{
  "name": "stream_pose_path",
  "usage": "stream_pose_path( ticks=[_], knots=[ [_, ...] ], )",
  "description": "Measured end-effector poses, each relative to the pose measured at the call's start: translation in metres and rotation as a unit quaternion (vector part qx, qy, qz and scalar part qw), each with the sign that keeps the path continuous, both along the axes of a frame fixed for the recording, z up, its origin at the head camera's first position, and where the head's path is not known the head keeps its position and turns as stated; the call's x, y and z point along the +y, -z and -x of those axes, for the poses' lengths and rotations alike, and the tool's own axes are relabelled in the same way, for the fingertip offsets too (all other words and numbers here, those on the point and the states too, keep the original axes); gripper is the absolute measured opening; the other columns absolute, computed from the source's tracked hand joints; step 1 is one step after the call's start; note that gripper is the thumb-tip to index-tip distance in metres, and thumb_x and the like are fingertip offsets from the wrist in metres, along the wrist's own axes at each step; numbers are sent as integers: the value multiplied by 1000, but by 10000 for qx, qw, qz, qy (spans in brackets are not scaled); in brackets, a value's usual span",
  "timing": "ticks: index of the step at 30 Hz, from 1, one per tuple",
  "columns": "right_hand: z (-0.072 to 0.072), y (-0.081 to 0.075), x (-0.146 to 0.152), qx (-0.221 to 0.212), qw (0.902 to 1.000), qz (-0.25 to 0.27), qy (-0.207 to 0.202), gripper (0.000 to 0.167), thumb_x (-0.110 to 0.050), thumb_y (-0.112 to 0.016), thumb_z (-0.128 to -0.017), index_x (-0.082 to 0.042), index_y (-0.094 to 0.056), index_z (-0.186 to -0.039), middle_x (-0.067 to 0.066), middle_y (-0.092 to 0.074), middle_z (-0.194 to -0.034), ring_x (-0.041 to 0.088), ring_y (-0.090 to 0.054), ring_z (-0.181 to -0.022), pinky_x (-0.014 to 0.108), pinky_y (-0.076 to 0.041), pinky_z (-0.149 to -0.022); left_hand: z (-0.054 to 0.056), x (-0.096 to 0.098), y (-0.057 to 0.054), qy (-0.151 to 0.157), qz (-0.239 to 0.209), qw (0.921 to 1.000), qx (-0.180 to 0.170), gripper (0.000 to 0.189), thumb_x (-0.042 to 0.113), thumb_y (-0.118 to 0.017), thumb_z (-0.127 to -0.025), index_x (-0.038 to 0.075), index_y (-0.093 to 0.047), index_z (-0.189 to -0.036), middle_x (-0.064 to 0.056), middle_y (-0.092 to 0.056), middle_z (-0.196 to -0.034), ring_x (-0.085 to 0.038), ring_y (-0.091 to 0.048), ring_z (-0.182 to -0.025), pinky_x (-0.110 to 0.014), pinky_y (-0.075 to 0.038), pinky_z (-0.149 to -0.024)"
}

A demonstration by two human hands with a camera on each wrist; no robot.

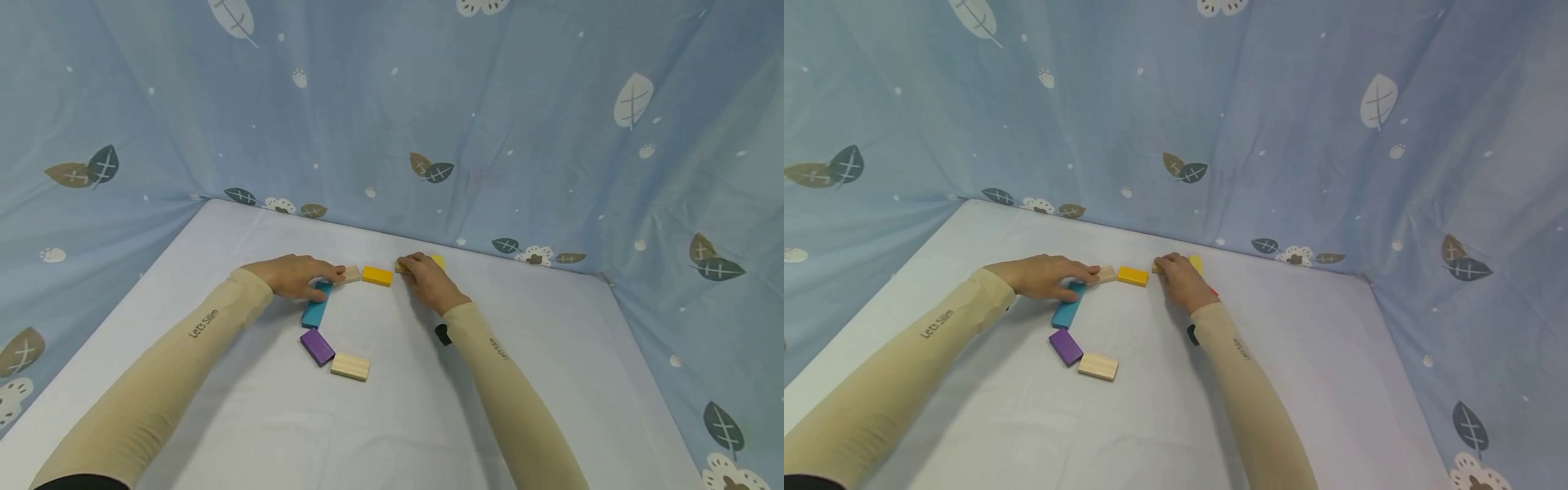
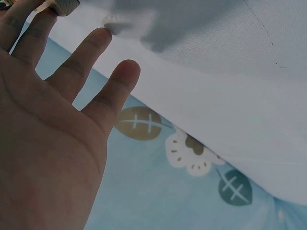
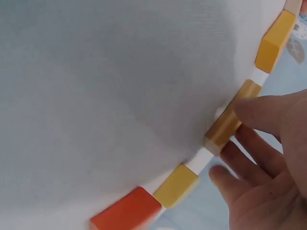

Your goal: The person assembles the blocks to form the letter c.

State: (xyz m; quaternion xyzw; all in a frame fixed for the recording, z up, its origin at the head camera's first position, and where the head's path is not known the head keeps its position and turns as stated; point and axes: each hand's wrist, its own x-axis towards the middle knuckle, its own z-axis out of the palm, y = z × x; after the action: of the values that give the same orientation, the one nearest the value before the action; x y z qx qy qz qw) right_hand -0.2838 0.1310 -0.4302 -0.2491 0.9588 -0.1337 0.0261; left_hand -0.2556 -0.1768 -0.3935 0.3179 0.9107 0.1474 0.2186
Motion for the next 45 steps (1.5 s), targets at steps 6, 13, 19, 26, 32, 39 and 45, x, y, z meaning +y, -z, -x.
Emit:
stream_pose_path(
  ticks=[6,13,19,26,32,39,45],
  knots=[
    [-3,0,0,121,9998,-16,133,33,-5,-62,-101,-4,-64,-133,12,-62,-121,25,-62,-112,33,-51,-100,0,2,1,27,6,10000,-7,52,23,-64,-101,14,-51,-150,-3,-34,-163,-38,-32,-147,-61,-25,-118],
    [-5,2,1,356,9993,57,50,28,-7,-59,-103,-3,-65,-130,12,-62,-114,24,-63,-104,30,-54,-94,-1,1,-1,18,22,10000,30,52,23,-65,-101,13,-51,-150,-3,-34,-163,-39,-32,-147,-61,-25,-117],
    [-7,-1,0,376,9992,58,74,27,-6,-59,-103,-3,-65,-128,13,-63,-113,25,-64,-104,31,-54,-95,-1,0,0,16,14,10000,32,52,24,-65,-101,13,-51,-150,-3,-33,-163,-39,-32,-147,-60,-26,-118],
    [-11,-2,3,366,9993,-15,111,27,-6,-59,-102,-3,-64,-129,13,-63,-112,25,-64,-103,33,-55,-93,0,1,1,26,-23,10000,-2,53,23,-65,-101,14,-50,-151,-3,-33,-164,-38,-32,-147,-60,-25,-118],
    [-12,-2,4,542,9985,-47,-55,30,-4,-59,-102,-1,-62,-132,15,-64,-111,27,-65,-102,34,-56,-92,0,-1,3,-18,36,10000,44,53,25,-65,-101,15,-51,-151,-1,-33,-164,-38,-32,-147,-60,-26,-118],
    [-14,-5,5,341,9994,26,-24,41,-6,-67,-97,1,-59,-137,18,-61,-118,28,-63,-106,34,-55,-93,0,-2,3,6,-10,10000,80,52,25,-65,-101,14,-51,-150,-2,-34,-163,-39,-33,-147,-61,-26,-117],
    [-17,-11,6,109,9996,165,178,42,-9,-71,-95,-3,-62,-136,14,-61,-118,24,-62,-99,33,-55,-89,-1,-1,2,-21,12,10000,87,52,24,-64,-101,15,-51,-150,-2,-34,-163,-40,-33,-147,-62,-25,-117]
  ],
)
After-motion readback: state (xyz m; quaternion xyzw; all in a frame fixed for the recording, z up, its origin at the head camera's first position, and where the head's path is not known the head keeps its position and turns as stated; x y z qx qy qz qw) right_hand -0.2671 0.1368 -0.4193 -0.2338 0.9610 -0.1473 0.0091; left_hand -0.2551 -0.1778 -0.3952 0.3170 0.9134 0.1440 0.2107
